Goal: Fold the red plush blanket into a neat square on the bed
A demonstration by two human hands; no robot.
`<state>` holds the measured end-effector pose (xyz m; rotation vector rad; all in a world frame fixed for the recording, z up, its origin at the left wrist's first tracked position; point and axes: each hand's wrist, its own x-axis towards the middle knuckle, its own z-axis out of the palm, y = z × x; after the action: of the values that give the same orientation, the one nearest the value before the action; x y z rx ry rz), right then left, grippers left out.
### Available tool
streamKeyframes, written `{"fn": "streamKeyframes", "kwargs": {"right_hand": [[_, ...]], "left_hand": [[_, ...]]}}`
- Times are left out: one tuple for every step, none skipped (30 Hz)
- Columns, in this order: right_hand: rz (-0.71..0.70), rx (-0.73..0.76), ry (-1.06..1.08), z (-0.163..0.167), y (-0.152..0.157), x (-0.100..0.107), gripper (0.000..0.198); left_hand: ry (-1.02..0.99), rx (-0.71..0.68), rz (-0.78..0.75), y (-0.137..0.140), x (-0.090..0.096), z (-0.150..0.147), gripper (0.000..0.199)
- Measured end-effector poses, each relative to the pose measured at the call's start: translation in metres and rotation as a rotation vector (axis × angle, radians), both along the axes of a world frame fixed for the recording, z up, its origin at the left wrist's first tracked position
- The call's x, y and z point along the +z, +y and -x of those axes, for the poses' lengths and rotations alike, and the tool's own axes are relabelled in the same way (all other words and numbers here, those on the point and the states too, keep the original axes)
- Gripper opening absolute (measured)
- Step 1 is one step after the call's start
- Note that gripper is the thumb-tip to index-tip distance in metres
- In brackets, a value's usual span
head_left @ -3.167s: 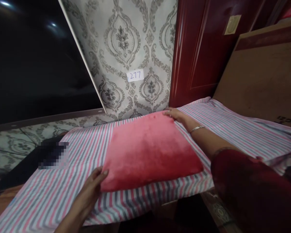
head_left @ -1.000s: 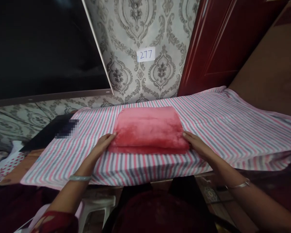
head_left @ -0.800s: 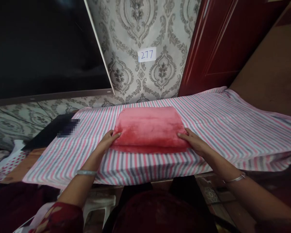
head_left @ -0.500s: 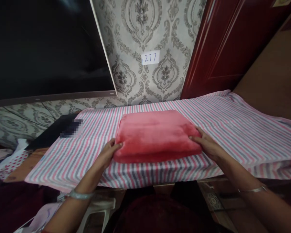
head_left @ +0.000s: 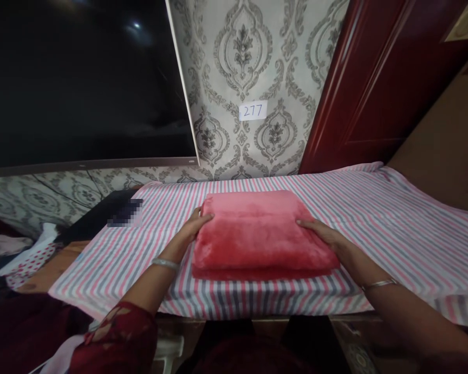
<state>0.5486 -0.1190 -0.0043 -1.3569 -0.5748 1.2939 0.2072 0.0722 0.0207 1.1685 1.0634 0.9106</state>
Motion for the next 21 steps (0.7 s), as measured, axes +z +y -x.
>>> {"fn": "streamKeyframes", "kwargs": {"right_hand": [[-0.069,-0.03,-0.05,0.0,0.002,0.003,0.055],[-0.138,-0.059,-0.096,0.0,0.004,0.007,0.06],[-0.198,-0.082,-0.136,-0.001,0.006,0.01,0.063],[-0.245,-0.098,-0.169,-0.002,0.008,0.014,0.063],[-0.275,-0.106,-0.191,-0.004,0.01,0.017,0.062],[-0.287,-0.11,-0.201,-0.005,0.012,0.018,0.061],[-0.282,-0.106,-0.198,-0.006,0.015,0.017,0.06],[-0.261,-0.094,-0.185,-0.007,0.017,0.013,0.06],[-0.221,-0.075,-0.167,-0.007,0.018,0.008,0.059],[-0.177,-0.055,-0.15,-0.007,0.02,0.001,0.058],[-0.141,-0.038,-0.139,-0.007,0.021,-0.006,0.056],[-0.118,-0.028,-0.143,-0.008,0.021,-0.013,0.053],[-0.11,-0.026,-0.165,-0.009,0.021,-0.019,0.05],[-0.117,-0.031,-0.215,-0.011,0.021,-0.024,0.049],[-0.129,-0.049,-0.301,-0.014,0.022,-0.026,0.048],[-0.142,-0.081,-0.424,-0.016,0.023,-0.027,0.05],[-0.152,-0.121,-0.576,-0.019,0.026,-0.026,0.052],[-0.167,-0.161,-0.742,-0.02,0.029,-0.023,0.056],[-0.192,-0.188,-0.908,-0.021,0.033,-0.018,0.06],[-0.225,-0.195,-1.059,-0.019,0.038,-0.012,0.063],[-0.26,-0.171,-1.188,-0.016,0.044,-0.005,0.064]], "left_hand": [[0.0,-0.006,-0.039,0.001,0.001,-0.003,0.071],[-0.004,-0.018,-0.086,0.002,0.003,-0.004,0.078],[-0.014,-0.036,-0.141,0.002,0.005,-0.004,0.084],[-0.028,-0.057,-0.195,0.003,0.008,-0.003,0.089],[-0.044,-0.074,-0.237,0.004,0.009,-0.001,0.092],[-0.051,-0.083,-0.265,0.005,0.01,0.0,0.093],[-0.029,-0.081,-0.272,0.006,0.01,0.002,0.092],[0.019,-0.064,-0.258,0.007,0.008,0.004,0.09],[0.086,-0.039,-0.23,0.008,0.005,0.006,0.086],[0.16,-0.009,-0.201,0.01,0.001,0.007,0.082],[0.226,0.025,-0.182,0.012,-0.003,0.009,0.078],[0.278,0.06,-0.181,0.014,-0.006,0.011,0.073],[0.309,0.094,-0.198,0.017,-0.008,0.012,0.069],[0.326,0.124,-0.226,0.022,-0.008,0.013,0.064],[0.341,0.144,-0.254,0.027,-0.007,0.013,0.058],[0.356,0.152,-0.273,0.033,-0.005,0.012,0.051],[0.37,0.146,-0.279,0.04,-0.001,0.01,0.044],[0.383,0.13,-0.273,0.047,0.004,0.006,0.038],[0.394,0.111,-0.258,0.055,0.008,0.001,0.034],[0.402,0.093,-0.238,0.064,0.013,-0.005,0.032],[0.405,0.08,-0.219,0.072,0.017,-0.012,0.032]]}}
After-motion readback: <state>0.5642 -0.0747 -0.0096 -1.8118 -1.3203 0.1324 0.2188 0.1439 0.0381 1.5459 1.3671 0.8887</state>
